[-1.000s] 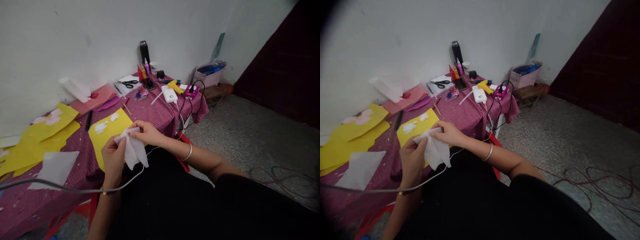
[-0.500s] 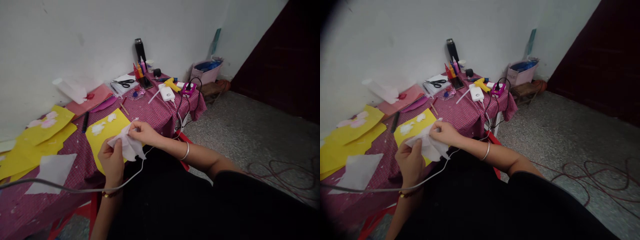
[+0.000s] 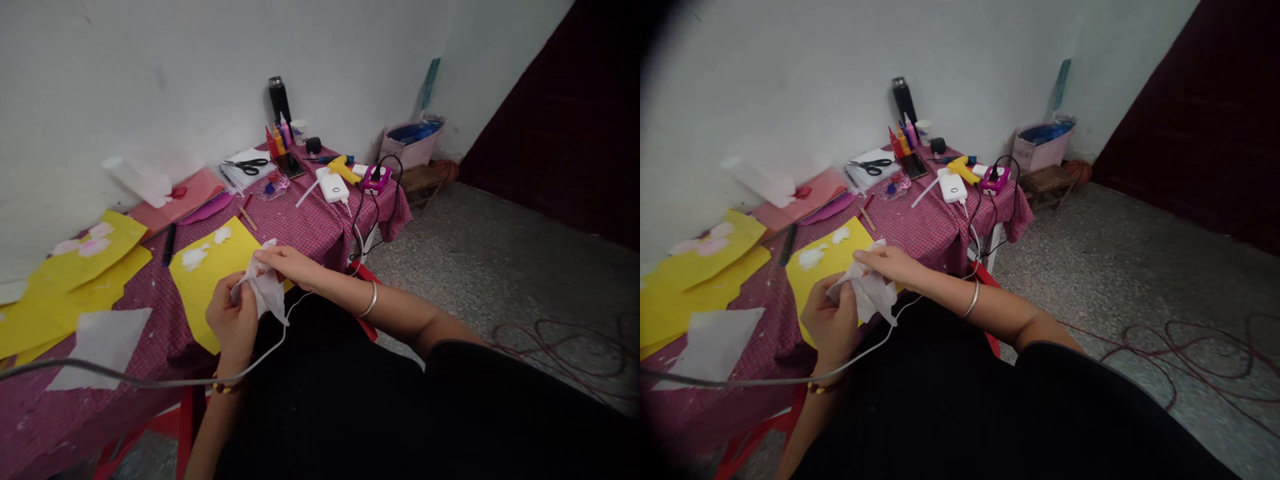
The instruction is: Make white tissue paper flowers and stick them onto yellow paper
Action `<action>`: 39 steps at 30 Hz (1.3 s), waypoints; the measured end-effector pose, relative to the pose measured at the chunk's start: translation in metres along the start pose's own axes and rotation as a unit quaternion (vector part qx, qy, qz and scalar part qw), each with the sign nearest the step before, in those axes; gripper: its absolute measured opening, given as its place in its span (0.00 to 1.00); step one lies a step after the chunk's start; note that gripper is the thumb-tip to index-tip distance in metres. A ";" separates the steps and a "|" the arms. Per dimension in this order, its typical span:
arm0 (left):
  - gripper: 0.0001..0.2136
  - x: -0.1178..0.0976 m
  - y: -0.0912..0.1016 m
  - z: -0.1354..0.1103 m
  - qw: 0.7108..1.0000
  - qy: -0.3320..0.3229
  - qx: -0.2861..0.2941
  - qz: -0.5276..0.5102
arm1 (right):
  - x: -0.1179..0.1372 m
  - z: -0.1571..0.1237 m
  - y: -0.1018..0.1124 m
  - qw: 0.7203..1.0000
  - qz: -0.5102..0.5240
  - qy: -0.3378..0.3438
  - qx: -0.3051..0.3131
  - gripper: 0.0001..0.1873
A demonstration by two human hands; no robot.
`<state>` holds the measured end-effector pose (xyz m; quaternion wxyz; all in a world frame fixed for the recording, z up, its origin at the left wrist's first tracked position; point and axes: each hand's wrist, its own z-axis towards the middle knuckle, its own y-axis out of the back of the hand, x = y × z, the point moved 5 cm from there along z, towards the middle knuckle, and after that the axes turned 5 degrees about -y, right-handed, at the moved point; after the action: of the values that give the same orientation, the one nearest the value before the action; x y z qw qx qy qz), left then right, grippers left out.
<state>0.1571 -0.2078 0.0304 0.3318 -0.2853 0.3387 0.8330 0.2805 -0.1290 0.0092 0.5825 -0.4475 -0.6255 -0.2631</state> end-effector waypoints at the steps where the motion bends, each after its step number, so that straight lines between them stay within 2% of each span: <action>1: 0.05 -0.001 -0.001 -0.001 1.000 -0.010 0.004 -0.006 | 0.000 0.000 0.000 1.000 0.009 -0.002 -0.005 0.21; 3: 0.05 0.001 -0.004 0.000 0.999 0.009 0.006 -0.050 | 0.000 0.001 0.001 0.999 0.038 0.006 -0.013 0.18; 5: 0.04 0.010 -0.006 0.001 0.984 0.089 -0.007 -0.155 | -0.001 0.002 0.001 0.997 0.072 0.021 -0.005 0.16; 8: 0.05 0.026 -0.012 0.004 0.913 0.229 -0.036 -0.336 | -0.001 0.003 -0.001 0.994 0.089 0.051 0.030 0.14; 9: 0.06 0.029 -0.013 0.005 0.892 0.254 -0.044 -0.371 | -0.001 0.004 -0.001 0.993 0.086 0.064 0.040 0.13; 11: 0.07 0.032 -0.014 0.006 0.878 0.275 -0.054 -0.389 | -0.001 0.004 -0.002 0.992 0.081 0.083 0.052 0.14; 14: 0.08 0.030 -0.012 0.004 0.899 0.258 -0.060 -0.349 | -0.003 0.002 -0.003 0.994 0.066 0.072 0.050 0.12; 19: 0.05 0.017 -0.005 -0.001 0.974 0.145 -0.019 -0.174 | -0.004 -0.002 -0.005 0.996 0.053 0.003 0.068 0.02; 20: 0.06 0.015 -0.005 -0.002 0.981 0.128 -0.008 -0.143 | -0.004 -0.002 -0.005 0.996 0.061 -0.003 0.071 0.03; 23: 0.07 0.013 -0.007 -0.005 0.990 0.103 0.020 -0.098 | -0.005 -0.001 -0.003 0.996 0.073 -0.006 0.055 0.12; 26: 0.07 0.013 -0.009 -0.005 0.989 0.098 0.028 -0.106 | -0.007 0.001 -0.002 0.998 0.048 0.006 0.029 0.14; 29: 0.06 0.014 -0.010 0.000 0.976 0.115 0.024 -0.181 | -0.005 0.002 0.000 0.999 0.011 0.049 0.019 0.12; 32: 0.06 0.020 -0.014 0.007 0.944 0.201 0.060 -0.256 | -0.001 0.001 -0.001 0.993 -0.057 0.097 0.029 0.12; 36: 0.11 0.025 -0.023 0.007 0.896 0.297 0.175 -0.279 | 0.003 -0.002 -0.005 0.983 -0.121 0.128 0.051 0.09; 39: 0.09 0.028 -0.024 0.005 0.889 0.315 0.166 -0.287 | 0.005 -0.005 -0.008 0.979 -0.139 0.134 0.063 0.09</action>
<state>0.1564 -0.1809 0.0052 0.4749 -0.5586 0.4621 0.4989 0.2771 -0.1360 0.0160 0.6457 -0.2796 -0.6132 -0.3590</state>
